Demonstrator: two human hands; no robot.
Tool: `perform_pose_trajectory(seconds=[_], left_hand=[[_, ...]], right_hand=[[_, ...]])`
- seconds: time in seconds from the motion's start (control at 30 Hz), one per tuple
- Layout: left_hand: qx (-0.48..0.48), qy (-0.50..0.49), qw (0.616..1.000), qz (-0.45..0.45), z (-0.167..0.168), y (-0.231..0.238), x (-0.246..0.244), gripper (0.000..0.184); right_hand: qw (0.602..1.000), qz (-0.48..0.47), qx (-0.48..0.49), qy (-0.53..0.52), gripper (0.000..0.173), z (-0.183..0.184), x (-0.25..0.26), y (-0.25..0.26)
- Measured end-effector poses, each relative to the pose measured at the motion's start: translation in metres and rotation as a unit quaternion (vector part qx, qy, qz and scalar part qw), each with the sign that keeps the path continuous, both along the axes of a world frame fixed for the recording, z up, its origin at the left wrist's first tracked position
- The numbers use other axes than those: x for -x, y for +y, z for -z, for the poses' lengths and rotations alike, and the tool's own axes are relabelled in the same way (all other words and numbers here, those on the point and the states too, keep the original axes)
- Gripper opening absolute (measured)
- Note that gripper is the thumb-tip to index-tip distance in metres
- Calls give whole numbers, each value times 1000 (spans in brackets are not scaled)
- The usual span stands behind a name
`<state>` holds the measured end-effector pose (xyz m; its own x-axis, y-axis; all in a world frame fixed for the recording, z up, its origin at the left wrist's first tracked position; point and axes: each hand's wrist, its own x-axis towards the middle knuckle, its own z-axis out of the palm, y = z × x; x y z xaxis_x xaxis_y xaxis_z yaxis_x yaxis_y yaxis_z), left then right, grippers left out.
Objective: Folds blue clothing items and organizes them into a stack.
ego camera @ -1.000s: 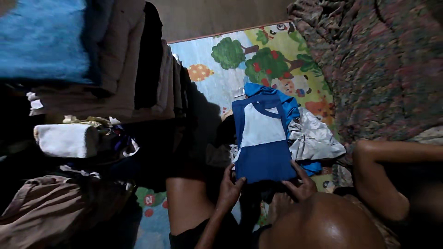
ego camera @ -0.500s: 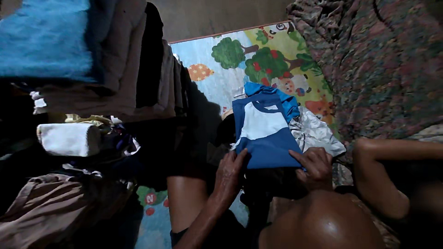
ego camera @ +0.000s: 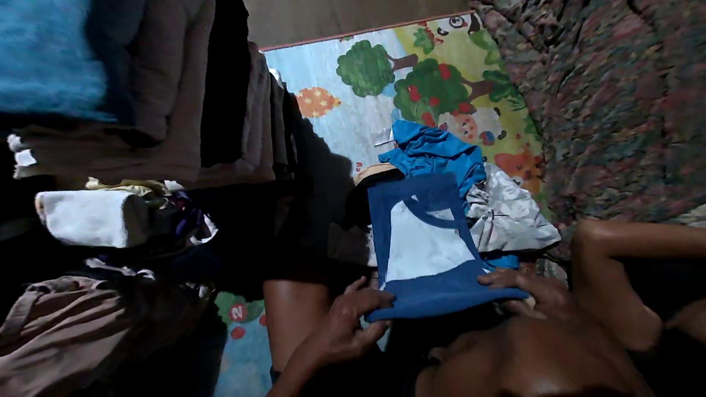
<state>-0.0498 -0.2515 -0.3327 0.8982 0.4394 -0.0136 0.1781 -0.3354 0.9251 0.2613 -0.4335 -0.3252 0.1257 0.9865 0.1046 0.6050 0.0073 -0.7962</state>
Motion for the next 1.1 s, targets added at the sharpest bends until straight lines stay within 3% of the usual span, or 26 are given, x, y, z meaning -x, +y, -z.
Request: perform_pose_trajectory(seconds=[0.07, 0.13, 0.2, 0.3, 0.43, 0.63, 0.77, 0.9, 1.0, 1.1], left_hand=[[105, -1, 993, -56, -5, 19, -16, 23], [216, 29, 962, -162, -4, 43, -46, 16], [331, 51, 904, -266, 18, 60, -74, 29], [450, 32, 828, -333, 69, 51, -82, 47], [477, 10, 802, -358, 78, 22, -73, 66], [362, 46, 848, -384, 63, 28, -96, 67], [315, 122, 841, -422, 86, 25, -98, 69], [367, 132, 816, -427, 81, 14, -88, 76], [441, 117, 792, -406, 78, 14, -85, 70], [511, 87, 760, -392, 70, 14, -86, 56]], right_hand=[[998, 34, 42, 23, 30, -15, -9, 28], [984, 102, 135, 52, 28, -23, -18, 72], [958, 166, 203, 114, 28, 2, -31, 116], [926, 184, 284, 167, 52, 46, -36, 146], [915, 242, 279, 166, 57, 57, -14, 125], [925, 326, 123, 151, 47, 56, 2, 109], [918, 327, 201, 98, 57, 77, -1, 108], [898, 323, 264, 139, 61, 72, 15, 91], [870, 344, 282, 214, 55, 67, 25, 85], [852, 385, 233, 268, 48, 63, 27, 86]])
